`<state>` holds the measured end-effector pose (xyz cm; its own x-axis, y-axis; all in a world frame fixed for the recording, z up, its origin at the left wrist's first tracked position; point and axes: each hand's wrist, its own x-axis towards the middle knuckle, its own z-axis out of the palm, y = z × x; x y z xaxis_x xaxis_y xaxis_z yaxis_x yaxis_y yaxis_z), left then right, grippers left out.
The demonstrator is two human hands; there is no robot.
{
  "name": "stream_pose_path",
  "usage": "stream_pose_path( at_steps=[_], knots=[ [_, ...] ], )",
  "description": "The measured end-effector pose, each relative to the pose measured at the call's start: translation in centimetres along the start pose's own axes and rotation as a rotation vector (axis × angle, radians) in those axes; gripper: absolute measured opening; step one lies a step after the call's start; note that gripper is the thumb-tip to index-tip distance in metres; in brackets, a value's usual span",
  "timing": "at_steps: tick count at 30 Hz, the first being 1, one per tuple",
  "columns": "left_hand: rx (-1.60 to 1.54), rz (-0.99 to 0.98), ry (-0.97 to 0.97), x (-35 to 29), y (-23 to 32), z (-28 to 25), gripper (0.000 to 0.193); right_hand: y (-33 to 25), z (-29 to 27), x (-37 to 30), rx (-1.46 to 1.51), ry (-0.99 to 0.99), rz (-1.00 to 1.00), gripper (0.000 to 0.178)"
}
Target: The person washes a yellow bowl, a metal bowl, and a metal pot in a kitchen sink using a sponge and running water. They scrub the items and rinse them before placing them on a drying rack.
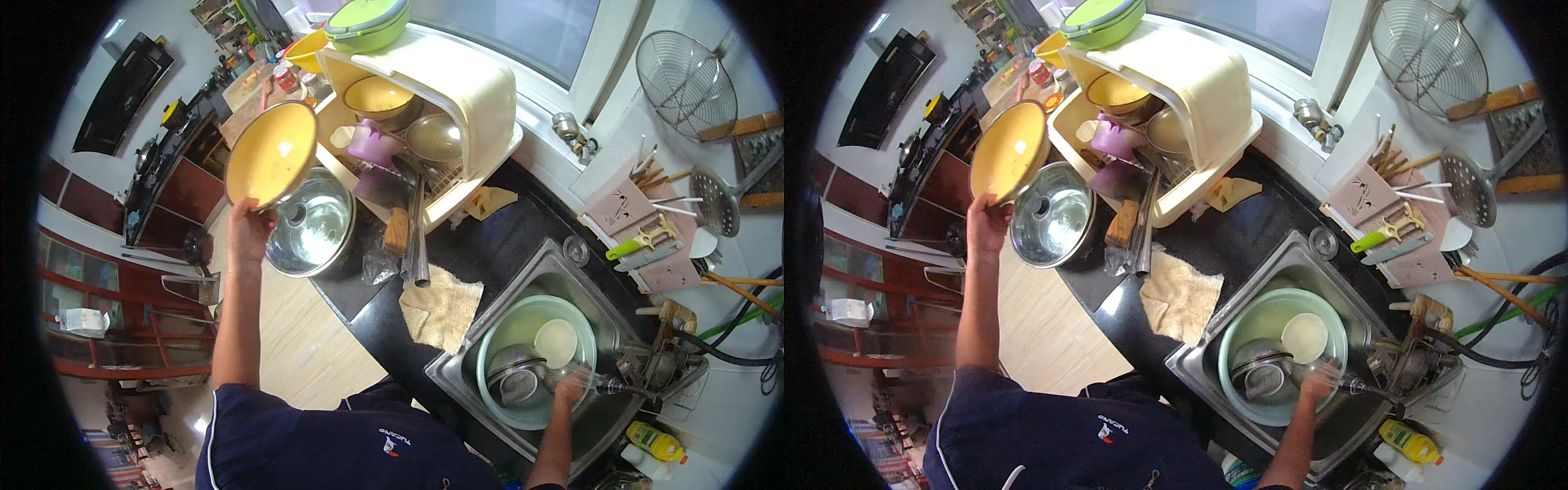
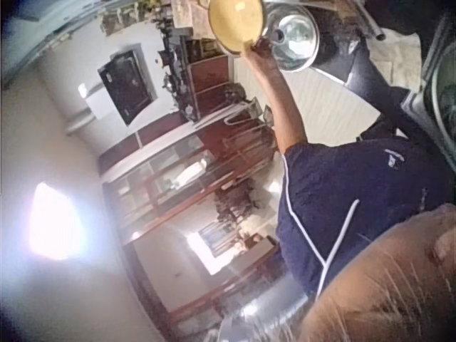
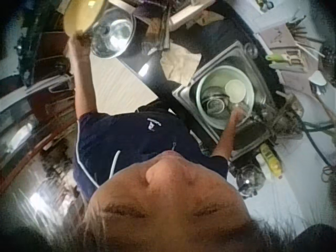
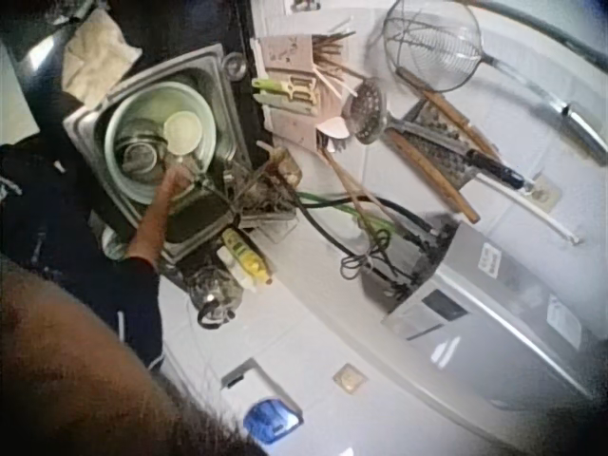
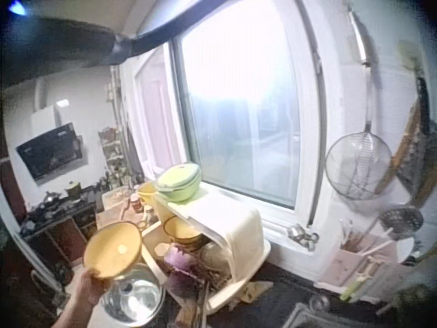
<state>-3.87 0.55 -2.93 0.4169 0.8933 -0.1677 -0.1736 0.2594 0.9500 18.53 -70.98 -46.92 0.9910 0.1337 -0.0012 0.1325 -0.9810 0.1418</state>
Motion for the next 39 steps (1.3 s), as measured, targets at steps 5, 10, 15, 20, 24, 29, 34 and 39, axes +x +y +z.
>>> stream_pose_path(
  at_steps=[5,10,15,20,24,29,34,39],
  knots=[
    [-0.074,-0.048,-0.054,6.9,0.8,-0.4,0.023,0.3,-8.5,0.7,-0.088,-0.260,-0.029,0.051],
    [0.125,-0.141,-0.104,15.6,0.4,3.2,0.035,-3.5,-20.2,-1.2,0.088,-0.441,0.140,0.046],
    [0.359,-0.174,-0.136,21.7,0.5,8.7,0.042,-3.7,-21.3,-2.9,0.082,-0.400,0.127,0.056],
    [0.297,-0.094,-0.084,24.4,0.4,13.0,0.046,-4.7,-22.3,-3.0,0.249,-0.417,0.300,0.051],
    [0.177,-0.136,-0.117,26.6,-4.0,14.6,0.043,-1.6,-19.0,-4.0,0.454,-0.153,0.268,0.047],
    [0.110,-0.121,-0.139,27.6,-6.6,15.6,0.053,-3.3,-20.0,-5.2,0.837,-0.196,0.648,0.050],
    [0.551,-0.019,0.012,27.1,-7.0,16.6,0.050,0.7,-14.2,-6.3,1.108,-0.169,0.809,0.053],
    [1.554,0.334,0.034,35.2,-8.1,10.0,0.046,-1.3,-14.8,-6.1,1.434,0.074,0.709,0.056]
  ],
)
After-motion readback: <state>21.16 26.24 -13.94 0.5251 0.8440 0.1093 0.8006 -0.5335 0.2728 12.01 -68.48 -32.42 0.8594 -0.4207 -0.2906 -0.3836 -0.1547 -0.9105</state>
